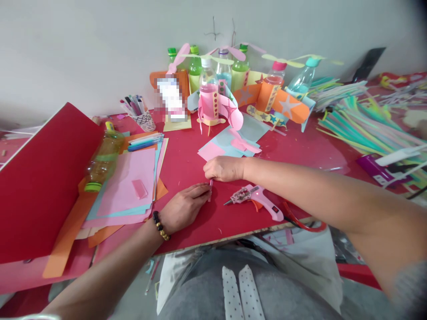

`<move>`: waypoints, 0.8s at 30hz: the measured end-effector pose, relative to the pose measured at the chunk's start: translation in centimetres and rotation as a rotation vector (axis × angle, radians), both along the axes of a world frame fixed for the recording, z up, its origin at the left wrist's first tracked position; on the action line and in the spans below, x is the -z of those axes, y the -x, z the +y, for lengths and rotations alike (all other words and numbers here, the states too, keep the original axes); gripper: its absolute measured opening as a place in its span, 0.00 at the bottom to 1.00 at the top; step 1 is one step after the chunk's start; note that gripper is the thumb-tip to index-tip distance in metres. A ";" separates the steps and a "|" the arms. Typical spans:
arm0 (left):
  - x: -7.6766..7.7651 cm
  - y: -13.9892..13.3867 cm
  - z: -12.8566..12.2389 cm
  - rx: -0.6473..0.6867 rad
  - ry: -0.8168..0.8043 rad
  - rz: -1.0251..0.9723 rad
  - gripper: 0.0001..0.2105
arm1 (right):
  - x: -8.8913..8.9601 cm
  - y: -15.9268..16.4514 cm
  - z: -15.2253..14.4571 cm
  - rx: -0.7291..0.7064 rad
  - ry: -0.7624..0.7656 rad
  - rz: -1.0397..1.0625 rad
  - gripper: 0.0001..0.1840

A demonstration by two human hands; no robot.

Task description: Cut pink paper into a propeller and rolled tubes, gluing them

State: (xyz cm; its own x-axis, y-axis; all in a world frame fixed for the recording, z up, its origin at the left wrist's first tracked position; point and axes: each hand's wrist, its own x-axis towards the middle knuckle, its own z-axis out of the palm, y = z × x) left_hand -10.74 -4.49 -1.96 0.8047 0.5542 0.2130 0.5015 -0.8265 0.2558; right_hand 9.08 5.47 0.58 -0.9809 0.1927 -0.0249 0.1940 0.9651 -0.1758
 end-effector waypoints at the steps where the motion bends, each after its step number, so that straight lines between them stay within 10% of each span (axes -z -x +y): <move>1: 0.0 0.0 0.0 0.002 -0.004 0.007 0.16 | 0.1 0.0 0.0 -0.012 -0.017 0.002 0.13; 24: 0.0 -1.0 -0.7 -0.196 0.060 -0.122 0.12 | 1.2 -0.7 -0.5 -0.018 -0.116 0.057 0.10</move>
State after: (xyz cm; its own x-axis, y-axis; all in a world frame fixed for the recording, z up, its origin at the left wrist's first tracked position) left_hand -9.72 -5.18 -1.98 0.6508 0.7118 0.2641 0.6132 -0.6979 0.3700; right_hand 9.75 5.01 -0.62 -0.9834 0.1735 0.0524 0.1695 0.9828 -0.0731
